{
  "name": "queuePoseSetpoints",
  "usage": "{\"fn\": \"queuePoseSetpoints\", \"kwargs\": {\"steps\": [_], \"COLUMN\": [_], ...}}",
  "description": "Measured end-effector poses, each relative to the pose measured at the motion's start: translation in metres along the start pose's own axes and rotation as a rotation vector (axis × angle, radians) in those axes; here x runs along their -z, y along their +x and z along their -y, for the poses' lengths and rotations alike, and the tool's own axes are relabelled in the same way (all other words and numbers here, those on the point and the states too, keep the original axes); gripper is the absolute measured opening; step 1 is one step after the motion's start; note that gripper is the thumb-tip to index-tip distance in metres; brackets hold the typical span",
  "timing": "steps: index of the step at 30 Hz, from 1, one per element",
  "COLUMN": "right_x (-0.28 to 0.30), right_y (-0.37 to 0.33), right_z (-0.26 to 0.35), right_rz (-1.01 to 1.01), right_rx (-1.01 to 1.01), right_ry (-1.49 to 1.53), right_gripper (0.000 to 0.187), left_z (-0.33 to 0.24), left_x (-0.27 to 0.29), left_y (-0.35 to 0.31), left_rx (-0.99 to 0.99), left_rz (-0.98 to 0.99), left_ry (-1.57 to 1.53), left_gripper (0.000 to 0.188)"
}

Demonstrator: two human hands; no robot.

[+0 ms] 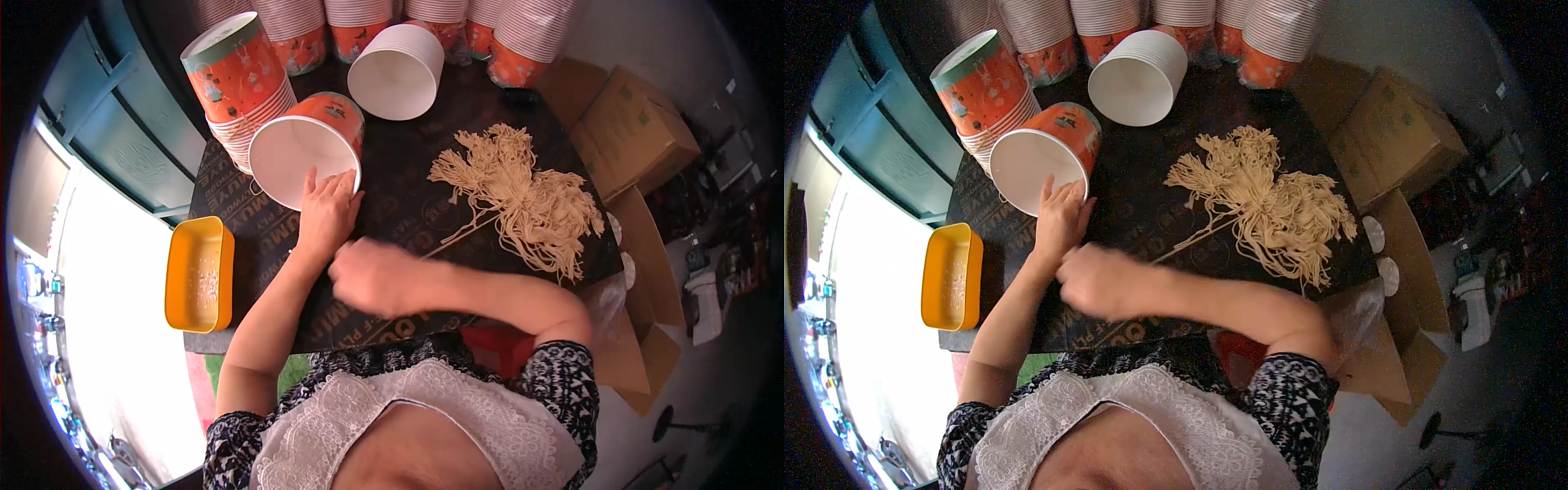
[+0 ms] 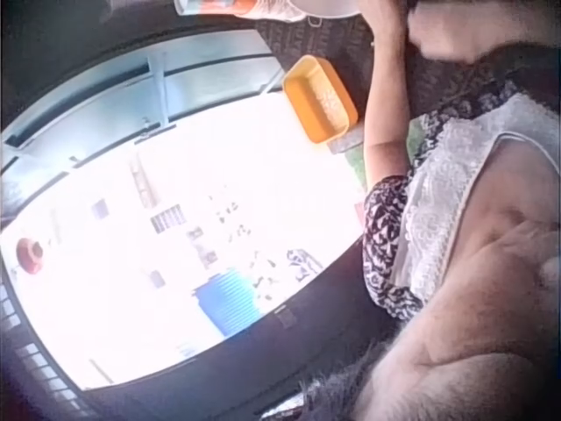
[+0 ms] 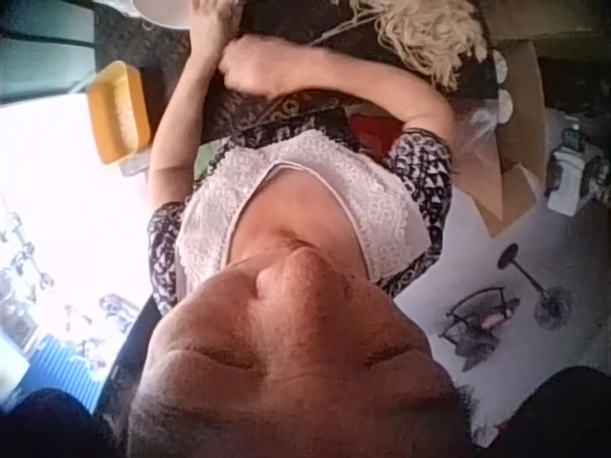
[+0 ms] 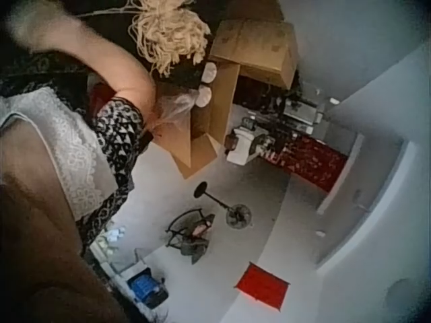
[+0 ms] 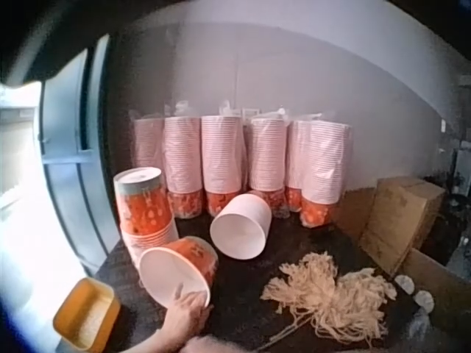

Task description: Manual assembly of paper buckets by threading and knotting cord handles through pre-punched holes.

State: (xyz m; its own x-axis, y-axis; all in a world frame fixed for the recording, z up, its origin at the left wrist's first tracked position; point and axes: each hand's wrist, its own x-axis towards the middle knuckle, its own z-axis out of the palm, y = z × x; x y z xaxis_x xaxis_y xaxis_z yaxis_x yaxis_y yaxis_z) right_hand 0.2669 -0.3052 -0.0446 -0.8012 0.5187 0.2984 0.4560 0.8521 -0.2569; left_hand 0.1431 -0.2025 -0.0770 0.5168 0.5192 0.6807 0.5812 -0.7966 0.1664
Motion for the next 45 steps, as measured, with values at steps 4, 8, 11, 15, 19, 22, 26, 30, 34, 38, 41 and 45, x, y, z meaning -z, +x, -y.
{"fn": "queuePoseSetpoints", "kwargs": {"steps": [4, 8, 11, 15, 19, 22, 26, 30, 34, 38, 41, 45], "right_x": [-0.01, 0.014, 0.009, 0.019, 0.034, 0.044, 0.038, 0.033, 0.039, 0.036, 0.036, 0.058], "right_y": [0.033, 0.023, 0.005, -0.024, -0.048, -0.06, -0.071, -0.071, -0.063, -0.075, -0.083, -0.117], "right_z": [0.071, 0.061, 0.027, 0.001, -0.024, -0.031, -0.032, -0.032, -0.02, -0.022, -0.023, -0.04], "right_rz": [-0.43, -0.247, -0.335, -0.394, -0.582, -0.664, -0.708, -0.671, -0.663, -0.665, -0.707, -0.699], "right_rx": [0.458, 0.315, 0.029, -0.454, -0.641, -0.673, -0.728, -0.659, -0.626, -0.637, -0.601, -0.515], "right_ry": [0.148, 0.328, 0.539, 0.764, 1.166, 1.35, 1.314, 1.174, 1.333, 1.388, 0.979, -0.188], "right_gripper": [0.011, 0.009, 0.011, 0.013, 0.028, 0.027, 0.028, 0.025, 0.023, 0.023, 0.021, 0.02], "left_z": [-0.008, -0.014, -0.013, -0.008, -0.02, -0.029, -0.05, -0.093, -0.09, -0.091, -0.083, -0.077], "left_x": [0.004, 0.003, -0.003, -0.011, -0.002, 0.004, 0.028, 0.065, 0.05, 0.036, 0.028, 0.03], "left_y": [0.009, 0.014, 0.012, 0.007, 0.011, 0.014, 0.021, 0.032, 0.024, 0.018, 0.016, 0.031], "left_rx": [0.022, 0.036, 0.002, 0.003, 0.034, 0.032, 0.224, 0.501, 0.721, 0.671, 0.682, -0.138], "left_rz": [0.048, 0.077, 0.091, 0.145, 0.201, 0.172, 0.439, 0.343, 0.31, 0.276, 0.311, 0.187], "left_ry": [0.025, 0.025, 0.05, 0.059, 0.033, 0.024, 0.094, -0.63, -1.356, -1.364, -1.354, -0.396], "left_gripper": [0.036, 0.037, 0.042, 0.043, 0.044, 0.041, 0.038, 0.025, 0.007, 0.007, 0.004, 0.016]}}
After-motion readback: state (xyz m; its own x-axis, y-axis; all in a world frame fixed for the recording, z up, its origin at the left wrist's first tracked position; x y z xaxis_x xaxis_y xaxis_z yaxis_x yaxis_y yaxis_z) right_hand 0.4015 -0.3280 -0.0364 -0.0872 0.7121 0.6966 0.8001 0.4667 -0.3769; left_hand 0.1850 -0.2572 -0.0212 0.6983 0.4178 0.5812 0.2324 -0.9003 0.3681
